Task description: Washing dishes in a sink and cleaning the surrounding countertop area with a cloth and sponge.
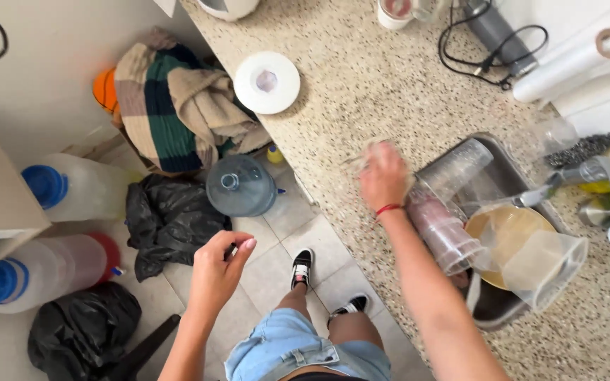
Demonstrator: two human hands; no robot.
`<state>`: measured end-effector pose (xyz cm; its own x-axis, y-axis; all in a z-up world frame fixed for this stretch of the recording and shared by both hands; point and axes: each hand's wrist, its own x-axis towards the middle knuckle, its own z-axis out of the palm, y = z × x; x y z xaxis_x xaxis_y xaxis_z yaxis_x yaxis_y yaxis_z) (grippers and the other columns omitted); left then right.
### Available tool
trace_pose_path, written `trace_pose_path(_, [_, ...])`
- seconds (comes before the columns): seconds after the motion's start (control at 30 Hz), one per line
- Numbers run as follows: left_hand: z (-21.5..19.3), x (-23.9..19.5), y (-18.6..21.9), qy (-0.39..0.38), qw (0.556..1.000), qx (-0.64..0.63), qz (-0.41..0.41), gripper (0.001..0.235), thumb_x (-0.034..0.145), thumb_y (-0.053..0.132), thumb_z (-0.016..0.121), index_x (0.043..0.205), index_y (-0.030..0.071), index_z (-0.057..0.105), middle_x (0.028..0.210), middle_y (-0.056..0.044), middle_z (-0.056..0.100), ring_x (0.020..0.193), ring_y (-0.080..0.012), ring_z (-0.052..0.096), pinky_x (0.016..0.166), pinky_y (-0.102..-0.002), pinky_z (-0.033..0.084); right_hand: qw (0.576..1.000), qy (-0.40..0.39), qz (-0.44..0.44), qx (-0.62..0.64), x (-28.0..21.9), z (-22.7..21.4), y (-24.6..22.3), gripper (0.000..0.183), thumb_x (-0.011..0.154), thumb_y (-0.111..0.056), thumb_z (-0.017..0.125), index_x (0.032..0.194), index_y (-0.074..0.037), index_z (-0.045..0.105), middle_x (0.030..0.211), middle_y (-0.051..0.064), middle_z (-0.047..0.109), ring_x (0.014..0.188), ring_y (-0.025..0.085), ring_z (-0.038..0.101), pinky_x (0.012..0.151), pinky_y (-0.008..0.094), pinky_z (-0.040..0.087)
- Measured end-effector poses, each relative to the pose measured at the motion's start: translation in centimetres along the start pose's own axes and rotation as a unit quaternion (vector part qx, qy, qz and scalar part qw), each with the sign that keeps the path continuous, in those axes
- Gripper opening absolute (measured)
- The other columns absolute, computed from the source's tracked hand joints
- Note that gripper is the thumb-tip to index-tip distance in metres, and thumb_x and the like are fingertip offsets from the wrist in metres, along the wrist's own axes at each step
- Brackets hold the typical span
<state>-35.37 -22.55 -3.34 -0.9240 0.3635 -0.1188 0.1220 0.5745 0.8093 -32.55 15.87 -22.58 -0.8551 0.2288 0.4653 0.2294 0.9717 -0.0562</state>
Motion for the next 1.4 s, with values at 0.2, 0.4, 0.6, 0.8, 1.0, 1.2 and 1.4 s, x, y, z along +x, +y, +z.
trace_pose_path(0.2, [-2.9, 0.8, -0.3, -0.016, 1.0, 0.019, -0.006, 0.023, 0.095, 0.031, 0.065, 0.094, 0.01, 0.076, 0.091, 0.0, 0.077, 0.071, -0.0126, 0.063, 0.062, -0.028, 0.048, 0.933, -0.178, 0.313, -0.001, 2.9, 0.6, 4.6, 0.057, 0.105, -0.036, 0.049, 0.158, -0.021, 0.037, 0.167, 0.016, 0.022, 0.15, 0.04, 0.021, 0.119, 0.063, 0.025])
trace_pose_path(0.4, [-0.8, 2.6, -4.1, -0.025, 0.998, 0.048, -0.011, 0.026, 0.094, 0.036, 0.066, 0.089, 0.012, 0.073, 0.082, 0.0, 0.072, 0.06, -0.0149, 0.055, 0.063, -0.034, 0.045, 0.934, -0.162, 0.316, -0.023, 0.5, -1.3, -1.7, 0.05, 0.103, -0.027, 0.047, 0.152, -0.019, 0.046, 0.168, 0.019, 0.018, 0.152, 0.041, 0.013, 0.116, 0.073, 0.02])
trace_pose_path(0.6, [3.0, 11.7, -6.9, -0.005, 0.995, -0.014, -0.095, 0.038, 0.096, 0.045, 0.064, 0.08, 0.01, 0.067, 0.07, -0.001, 0.068, 0.067, -0.014, 0.062, 0.065, -0.035, 0.046, 0.978, -0.205, 0.038, 0.021, -7.5, -5.4, -7.3, 0.061, 0.099, -0.048, 0.049, 0.153, -0.019, 0.045, 0.161, 0.019, 0.039, 0.151, 0.038, 0.031, 0.122, 0.054, 0.027])
trace_pose_path(0.8, [7.0, 22.7, -5.2, 0.091, 0.995, 0.024, -0.017, 0.033, 0.096, 0.034, 0.066, 0.074, 0.011, 0.06, 0.074, -0.005, 0.063, 0.067, -0.0254, 0.064, 0.057, -0.044, 0.044, 0.967, -0.217, -0.115, 0.069, -12.2, -5.8, -4.0, 0.066, 0.083, -0.033, 0.069, 0.146, -0.027, 0.052, 0.158, 0.015, 0.042, 0.148, 0.037, 0.036, 0.121, 0.053, 0.028])
trace_pose_path(1.0, [9.9, 33.7, -7.5, 0.097, 0.975, 0.202, -0.005, 0.072, 0.09, 0.059, 0.073, 0.128, 0.003, 0.047, 0.112, -0.02, 0.051, 0.06, -0.0373, 0.06, 0.046, -0.043, 0.049, 0.955, -0.24, -0.177, 0.009, -5.7, -4.5, -8.3, 0.085, 0.078, -0.052, 0.073, 0.154, -0.035, 0.039, 0.155, 0.014, 0.043, 0.146, 0.032, 0.037, 0.119, 0.053, 0.03])
trace_pose_path(1.2, [8.9, 39.0, -9.4, -0.096, 0.977, 0.067, -0.179, 0.083, 0.079, 0.071, 0.07, 0.12, 0.005, 0.04, 0.112, -0.017, 0.064, 0.087, -0.0334, 0.067, 0.058, -0.046, 0.052, 0.969, -0.201, -0.143, 0.017, 0.9, 0.6, -13.9, 0.079, 0.072, -0.036, 0.081, 0.145, -0.025, 0.05, 0.152, 0.013, 0.046, 0.141, 0.032, 0.043, 0.115, 0.054, 0.035])
trace_pose_path(1.4, [6.8, 38.5, -13.2, -0.099, 0.983, 0.011, -0.152, 0.057, 0.08, 0.062, 0.076, 0.09, 0.011, 0.052, 0.081, -0.005, 0.058, 0.07, -0.0195, 0.056, 0.057, -0.035, 0.039, 0.966, -0.235, -0.093, 0.052, 6.5, 3.8, -16.2, 0.08, 0.076, -0.039, 0.079, 0.149, -0.026, 0.048, 0.155, 0.013, 0.045, 0.144, 0.032, 0.04, 0.118, 0.055, 0.031])
